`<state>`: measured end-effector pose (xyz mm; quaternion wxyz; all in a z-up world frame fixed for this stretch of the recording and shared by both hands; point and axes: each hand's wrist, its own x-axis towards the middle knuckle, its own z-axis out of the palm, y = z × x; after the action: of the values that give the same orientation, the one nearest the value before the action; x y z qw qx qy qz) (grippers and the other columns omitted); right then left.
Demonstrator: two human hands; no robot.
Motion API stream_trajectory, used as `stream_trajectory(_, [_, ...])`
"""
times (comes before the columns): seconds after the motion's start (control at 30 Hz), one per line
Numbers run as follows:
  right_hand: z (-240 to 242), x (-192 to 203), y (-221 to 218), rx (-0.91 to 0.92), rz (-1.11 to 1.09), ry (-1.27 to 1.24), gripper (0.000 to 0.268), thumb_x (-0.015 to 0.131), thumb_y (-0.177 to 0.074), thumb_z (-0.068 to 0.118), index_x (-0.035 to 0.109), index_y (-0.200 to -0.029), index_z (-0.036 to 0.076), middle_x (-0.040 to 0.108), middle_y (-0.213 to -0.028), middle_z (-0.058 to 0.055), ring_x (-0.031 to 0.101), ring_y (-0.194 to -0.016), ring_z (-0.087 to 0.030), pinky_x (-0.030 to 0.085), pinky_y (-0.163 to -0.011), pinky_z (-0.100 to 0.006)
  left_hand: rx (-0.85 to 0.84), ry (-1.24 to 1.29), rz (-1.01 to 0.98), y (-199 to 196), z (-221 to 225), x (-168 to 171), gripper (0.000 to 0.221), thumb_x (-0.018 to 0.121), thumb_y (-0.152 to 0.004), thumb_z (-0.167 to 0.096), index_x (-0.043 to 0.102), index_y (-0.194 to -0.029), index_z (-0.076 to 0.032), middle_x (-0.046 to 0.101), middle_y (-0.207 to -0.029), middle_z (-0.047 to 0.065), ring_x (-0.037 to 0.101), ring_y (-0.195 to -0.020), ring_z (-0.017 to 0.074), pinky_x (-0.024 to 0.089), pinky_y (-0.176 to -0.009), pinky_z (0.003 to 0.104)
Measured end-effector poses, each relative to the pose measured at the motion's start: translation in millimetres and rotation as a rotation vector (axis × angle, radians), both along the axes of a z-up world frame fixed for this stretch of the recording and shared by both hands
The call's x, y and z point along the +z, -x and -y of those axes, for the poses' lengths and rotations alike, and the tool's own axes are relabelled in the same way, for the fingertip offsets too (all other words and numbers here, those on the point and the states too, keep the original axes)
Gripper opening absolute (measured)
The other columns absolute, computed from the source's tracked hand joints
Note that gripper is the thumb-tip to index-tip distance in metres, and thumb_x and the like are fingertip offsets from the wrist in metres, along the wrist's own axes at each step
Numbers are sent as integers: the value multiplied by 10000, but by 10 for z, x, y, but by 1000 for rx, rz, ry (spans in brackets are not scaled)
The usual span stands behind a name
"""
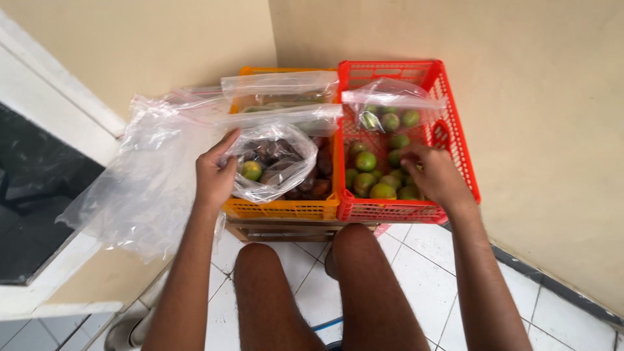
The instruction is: The person is bagging green and brown fruits into plastic zip-lock bags from crates on the floor.
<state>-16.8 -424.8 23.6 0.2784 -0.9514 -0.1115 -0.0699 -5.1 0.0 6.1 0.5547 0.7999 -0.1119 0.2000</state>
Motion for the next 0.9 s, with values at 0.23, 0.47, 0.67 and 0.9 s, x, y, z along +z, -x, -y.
stream_trajectory(0.23, [-36, -169, -193, -41, 6, 44, 223, 712, -920, 155, 750, -1137, 119, 775, -1035, -150, 731, -1020, -355, 578, -909, -467, -17, -11, -4, 40, 38, 94, 587, 500, -832, 121, 674, -1348, -96, 625, -1388, 208, 532, -1347, 317, 387, -1166, 464])
stream_trajectory(0.47, [87, -331, -293, -132, 48, -7, 204, 692, -925, 139, 741, -1122, 117, 744, -1072, -142, 705, -1060, -371, 573, -915, -472, 11, -53, -46, 35, 18, 46, 577, 502, -845, 109, 678, -1354, -97, 625, -1378, 216, 532, -1341, 343, 388, -1153, 480])
stream_trajectory(0.67, [225, -673, -458, -205, -32, 150, 314, 742, -881, 193, 721, -1192, 158, 705, -1149, -141, 668, -1131, -393, 558, -956, -502, 29, -82, -67, -24, -20, -21, 579, 500, -851, 99, 679, -1359, -113, 629, -1380, 196, 538, -1340, 327, 387, -1155, 469])
stream_trajectory(0.9, [153, -579, -342, -259, -85, 199, 498, 835, -798, 123, 669, -1267, 133, 651, -1230, -173, 645, -1153, -421, 565, -961, -515, 43, -114, -84, 7, 28, 29, 579, 500, -850, 92, 679, -1361, -115, 627, -1382, 198, 533, -1336, 357, 387, -1150, 481])
